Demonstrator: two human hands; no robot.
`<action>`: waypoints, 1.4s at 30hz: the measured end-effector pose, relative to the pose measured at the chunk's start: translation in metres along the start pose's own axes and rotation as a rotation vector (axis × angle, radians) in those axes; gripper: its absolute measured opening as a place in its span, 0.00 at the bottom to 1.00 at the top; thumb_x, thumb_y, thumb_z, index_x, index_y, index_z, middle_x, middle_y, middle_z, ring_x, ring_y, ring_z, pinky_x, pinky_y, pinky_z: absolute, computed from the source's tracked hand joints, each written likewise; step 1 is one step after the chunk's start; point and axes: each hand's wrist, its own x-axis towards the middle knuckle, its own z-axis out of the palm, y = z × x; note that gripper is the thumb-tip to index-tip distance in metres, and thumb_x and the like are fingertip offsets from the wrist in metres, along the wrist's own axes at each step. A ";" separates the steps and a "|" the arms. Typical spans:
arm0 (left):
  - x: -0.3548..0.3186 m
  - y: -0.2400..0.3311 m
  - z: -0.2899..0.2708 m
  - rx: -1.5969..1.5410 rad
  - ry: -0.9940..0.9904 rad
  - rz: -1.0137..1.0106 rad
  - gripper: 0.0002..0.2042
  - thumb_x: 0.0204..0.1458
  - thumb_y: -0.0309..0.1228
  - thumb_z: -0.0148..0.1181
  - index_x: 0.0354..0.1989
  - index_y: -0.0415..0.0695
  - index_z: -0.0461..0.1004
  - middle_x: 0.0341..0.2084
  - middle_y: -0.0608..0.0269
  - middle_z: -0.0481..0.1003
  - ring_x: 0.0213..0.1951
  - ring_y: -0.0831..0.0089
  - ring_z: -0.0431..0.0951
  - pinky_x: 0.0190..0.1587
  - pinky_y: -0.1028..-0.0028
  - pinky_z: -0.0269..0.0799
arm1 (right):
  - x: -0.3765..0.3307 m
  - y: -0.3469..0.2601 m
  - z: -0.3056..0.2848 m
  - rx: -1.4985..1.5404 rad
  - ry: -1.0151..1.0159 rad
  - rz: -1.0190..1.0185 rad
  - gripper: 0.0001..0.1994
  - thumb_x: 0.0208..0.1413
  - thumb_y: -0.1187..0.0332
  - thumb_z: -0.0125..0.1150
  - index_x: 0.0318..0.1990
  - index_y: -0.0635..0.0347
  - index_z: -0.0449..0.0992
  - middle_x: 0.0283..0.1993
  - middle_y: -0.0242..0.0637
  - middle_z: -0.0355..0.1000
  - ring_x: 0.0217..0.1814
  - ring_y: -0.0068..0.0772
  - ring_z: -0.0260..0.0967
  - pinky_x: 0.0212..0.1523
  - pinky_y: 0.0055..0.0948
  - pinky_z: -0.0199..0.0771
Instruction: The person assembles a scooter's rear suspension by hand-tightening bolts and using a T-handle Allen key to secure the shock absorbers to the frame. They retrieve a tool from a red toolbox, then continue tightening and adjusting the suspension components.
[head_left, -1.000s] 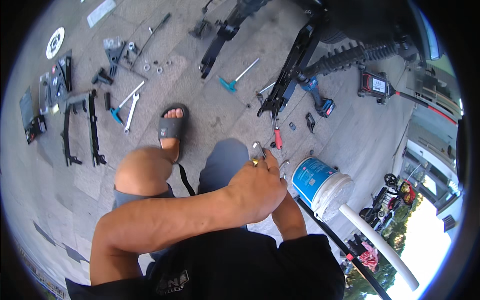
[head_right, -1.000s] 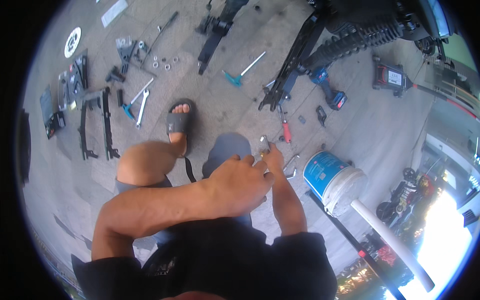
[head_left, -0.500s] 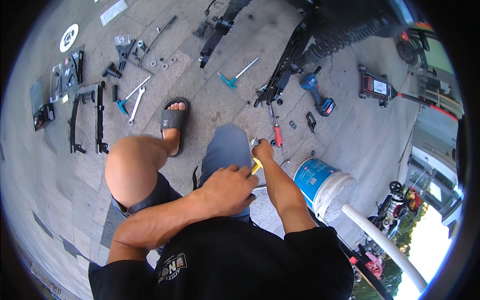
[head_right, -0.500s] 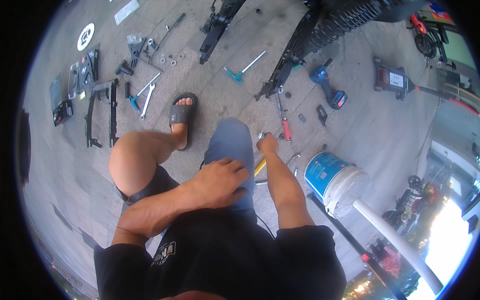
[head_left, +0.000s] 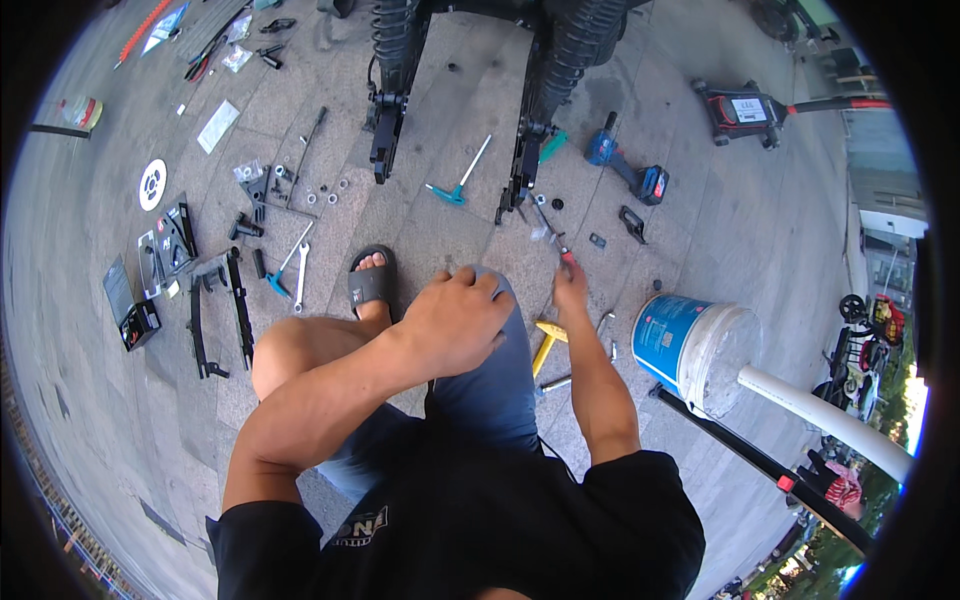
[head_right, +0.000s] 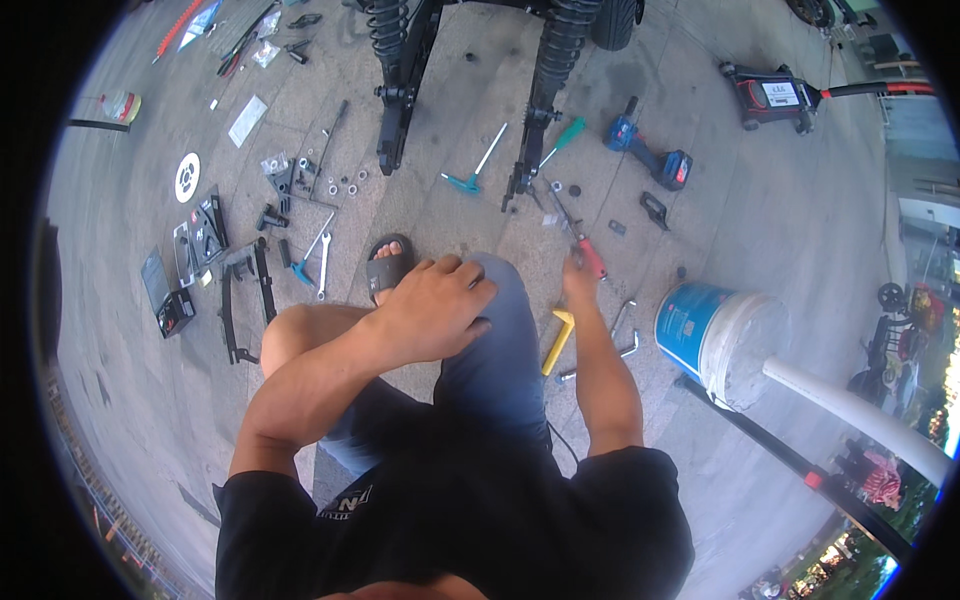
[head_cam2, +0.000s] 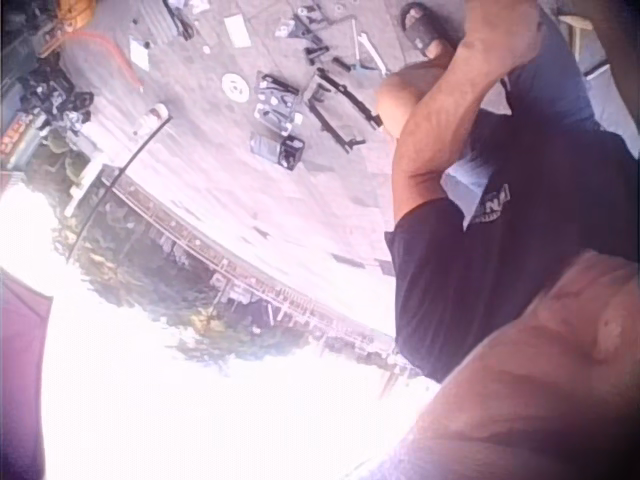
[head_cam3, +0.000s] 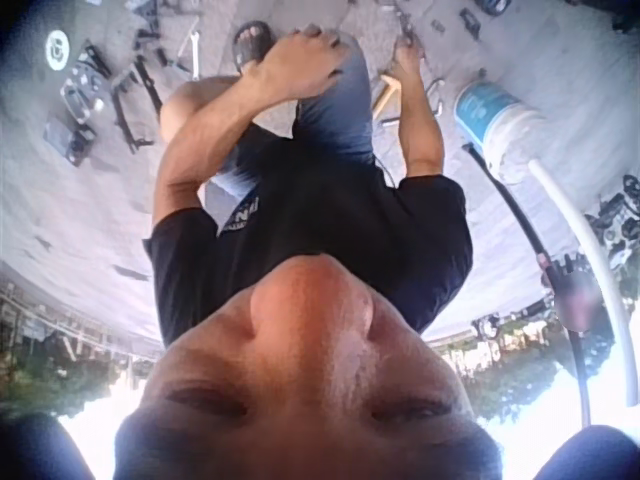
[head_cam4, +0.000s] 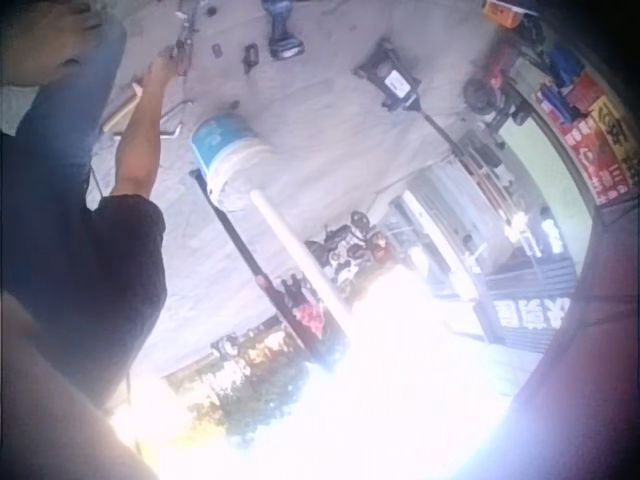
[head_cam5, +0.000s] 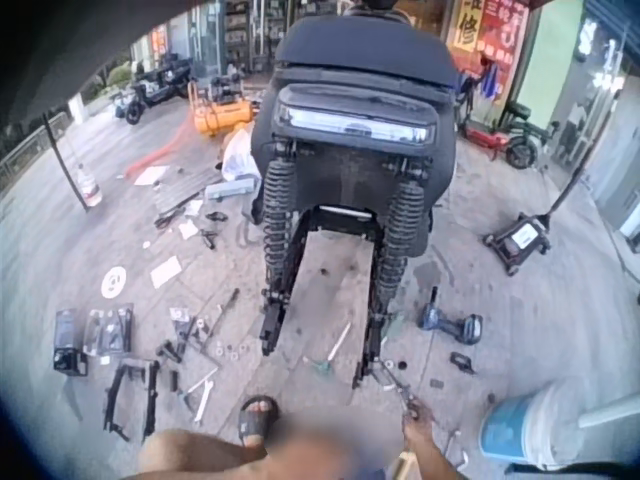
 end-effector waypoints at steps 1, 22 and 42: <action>-0.003 0.001 0.004 -0.066 -0.048 0.030 0.16 0.45 0.38 0.63 0.39 0.41 0.72 0.36 0.54 0.71 0.40 0.56 0.75 0.41 0.61 0.72 | 0.005 -0.016 -0.004 0.320 -0.056 -0.029 0.21 0.56 0.63 0.53 0.57 0.59 0.65 0.35 0.44 0.71 0.33 0.35 0.70 0.31 0.31 0.69; 0.003 0.006 0.031 -0.167 -0.189 0.050 0.15 0.47 0.37 0.60 0.39 0.40 0.73 0.38 0.51 0.73 0.43 0.54 0.74 0.46 0.58 0.70 | 0.035 -0.134 -0.022 1.232 -0.368 -0.124 0.16 0.59 0.69 0.53 0.55 0.48 0.65 0.23 0.30 0.60 0.19 0.20 0.55 0.19 0.22 0.58; 0.016 0.004 0.017 -0.198 -0.093 0.021 0.13 0.45 0.32 0.57 0.38 0.39 0.76 0.38 0.51 0.74 0.44 0.55 0.74 0.45 0.58 0.69 | 0.081 -0.128 -0.015 0.941 -0.357 -0.149 0.22 0.54 0.75 0.54 0.56 0.51 0.59 0.40 0.39 0.71 0.36 0.34 0.69 0.40 0.43 0.72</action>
